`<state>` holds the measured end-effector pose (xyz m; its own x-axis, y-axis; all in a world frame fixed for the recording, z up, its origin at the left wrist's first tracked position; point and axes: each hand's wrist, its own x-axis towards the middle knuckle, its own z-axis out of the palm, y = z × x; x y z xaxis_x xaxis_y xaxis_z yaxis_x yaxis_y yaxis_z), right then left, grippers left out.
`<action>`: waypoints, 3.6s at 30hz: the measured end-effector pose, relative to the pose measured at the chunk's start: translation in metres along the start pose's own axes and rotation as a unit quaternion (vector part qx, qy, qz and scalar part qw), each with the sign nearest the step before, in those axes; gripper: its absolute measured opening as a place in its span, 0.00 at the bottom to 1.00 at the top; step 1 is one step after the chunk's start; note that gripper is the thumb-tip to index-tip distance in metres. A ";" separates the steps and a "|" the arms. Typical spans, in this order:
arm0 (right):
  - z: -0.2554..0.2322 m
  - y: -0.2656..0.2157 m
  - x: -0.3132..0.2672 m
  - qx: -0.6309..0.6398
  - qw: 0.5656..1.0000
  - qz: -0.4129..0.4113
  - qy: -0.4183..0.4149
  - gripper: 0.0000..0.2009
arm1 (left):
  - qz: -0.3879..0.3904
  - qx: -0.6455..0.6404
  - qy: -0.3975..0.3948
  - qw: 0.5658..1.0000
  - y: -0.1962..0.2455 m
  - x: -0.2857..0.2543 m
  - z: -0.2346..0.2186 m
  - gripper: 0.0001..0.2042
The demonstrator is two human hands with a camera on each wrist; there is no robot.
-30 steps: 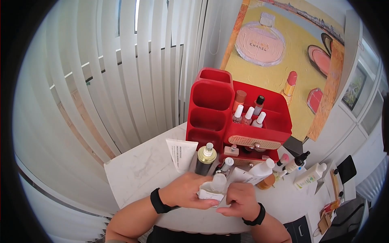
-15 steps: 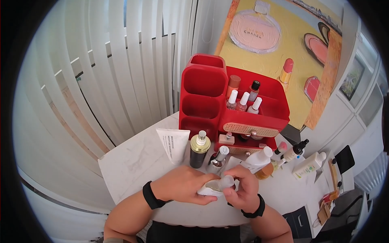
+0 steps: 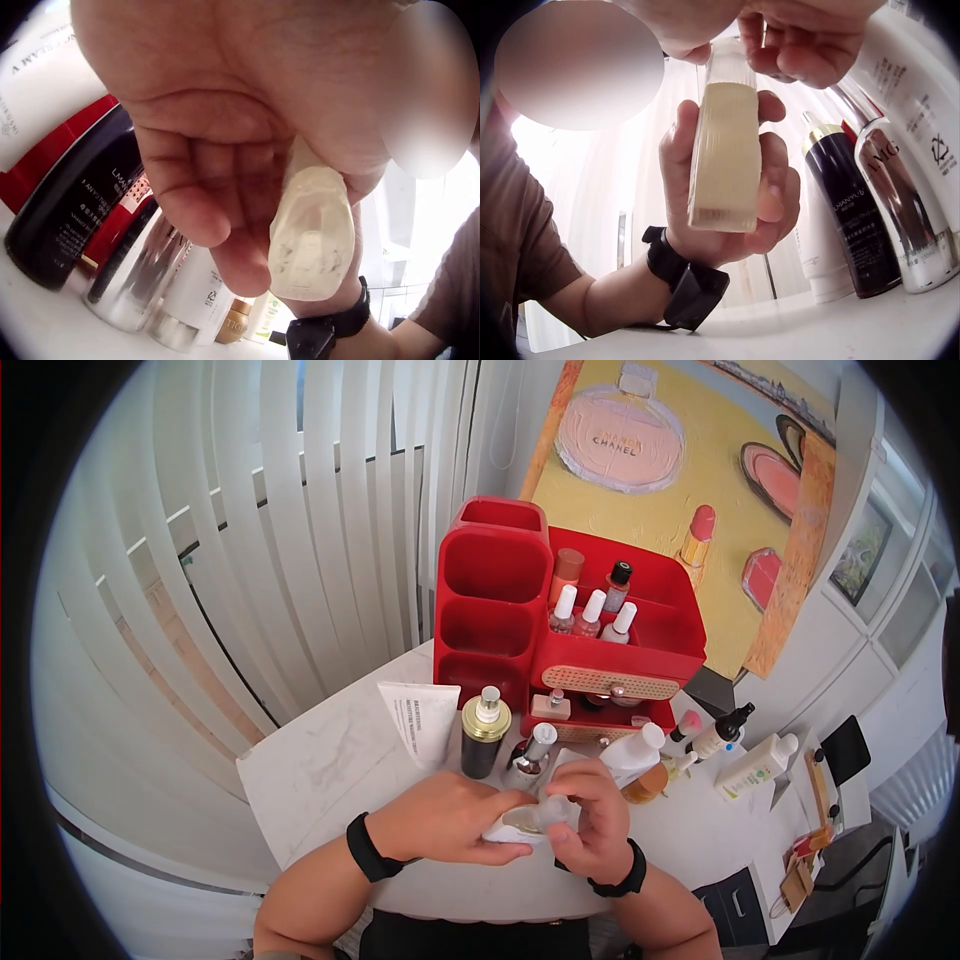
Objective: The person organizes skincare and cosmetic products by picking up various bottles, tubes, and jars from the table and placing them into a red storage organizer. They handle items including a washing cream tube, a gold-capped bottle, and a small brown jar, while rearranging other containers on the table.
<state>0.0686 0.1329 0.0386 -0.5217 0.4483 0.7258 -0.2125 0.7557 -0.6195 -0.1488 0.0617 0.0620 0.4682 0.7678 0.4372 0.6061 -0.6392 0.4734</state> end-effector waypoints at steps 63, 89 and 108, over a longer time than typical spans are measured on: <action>-0.008 -0.008 0.000 -0.049 0.995 -0.052 -0.067 0.17 | 0.020 0.062 0.024 0.998 0.005 0.001 0.010 0.21; -0.001 -0.004 -0.003 0.051 0.995 -0.010 -0.085 0.25 | 0.030 0.049 0.065 0.996 0.001 -0.006 0.014 0.25; -0.001 -0.009 -0.003 -0.019 0.991 -0.038 -0.128 0.29 | 0.070 0.047 0.035 0.996 -0.002 -0.012 0.008 0.22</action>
<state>0.0728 0.1257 0.0426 -0.6992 0.2568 0.6672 -0.2307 0.8023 -0.5506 -0.1501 0.0543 0.0498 0.5080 0.6650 0.5474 0.5978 -0.7297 0.3318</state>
